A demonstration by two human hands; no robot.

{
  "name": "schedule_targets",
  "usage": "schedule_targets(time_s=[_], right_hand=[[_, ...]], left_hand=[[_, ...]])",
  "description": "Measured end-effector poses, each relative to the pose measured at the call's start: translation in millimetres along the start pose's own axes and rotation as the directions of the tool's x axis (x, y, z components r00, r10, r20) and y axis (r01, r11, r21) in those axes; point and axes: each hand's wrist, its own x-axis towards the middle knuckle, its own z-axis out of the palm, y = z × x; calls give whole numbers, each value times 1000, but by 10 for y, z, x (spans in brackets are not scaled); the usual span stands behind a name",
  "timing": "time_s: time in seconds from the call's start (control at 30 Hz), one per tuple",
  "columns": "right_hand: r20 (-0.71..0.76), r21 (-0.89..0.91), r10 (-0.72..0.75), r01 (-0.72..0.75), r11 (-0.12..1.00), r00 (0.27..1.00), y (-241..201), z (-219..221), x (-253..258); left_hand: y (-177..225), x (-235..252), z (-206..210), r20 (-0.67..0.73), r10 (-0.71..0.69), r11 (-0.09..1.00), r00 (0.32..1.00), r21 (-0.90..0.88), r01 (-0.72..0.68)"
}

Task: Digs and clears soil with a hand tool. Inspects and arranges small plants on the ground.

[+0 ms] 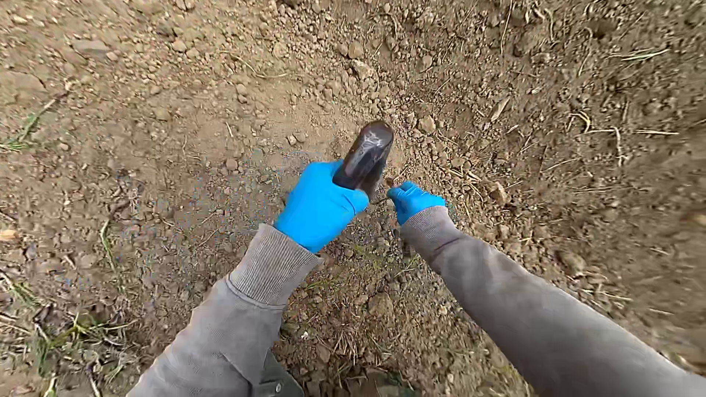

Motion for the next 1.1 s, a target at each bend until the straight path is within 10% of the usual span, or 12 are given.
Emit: schedule_targets(time_s=[0.1, 0.2, 0.47, 0.7, 0.83, 1.0, 1.1], right_hand=[[-4, -64, -150, 150, 987, 989, 24, 334, 355], [224, 10, -165, 167, 986, 961, -239, 528, 494], [-35, 213, 205, -193, 958, 978, 88, 417, 331], [-177, -46, 83, -93, 995, 981, 393, 177, 894], [118, -162, -31, 50, 986, 993, 134, 359, 1145], [-11, -93, 10, -11, 996, 1000, 203, 465, 1092], [-31, -25, -12, 12, 1000, 999, 202, 316, 1034]], left_hand=[[-494, 310, 389, 78, -304, 920, 950, 282, 271], [-491, 238, 197, 45, -315, 926, 948, 235, 296], [138, 180, -114, -63, 228, 936, 972, -261, -237], [-493, 1087, 690, 59, -159, 965, 985, 219, 143], [-432, 803, 295, 45, -98, 995, 994, 0, 98], [-460, 130, -390, -219, 102, 976, 970, -167, -140], [-814, 215, -717, -285, 15, 994, 958, -99, -45]])
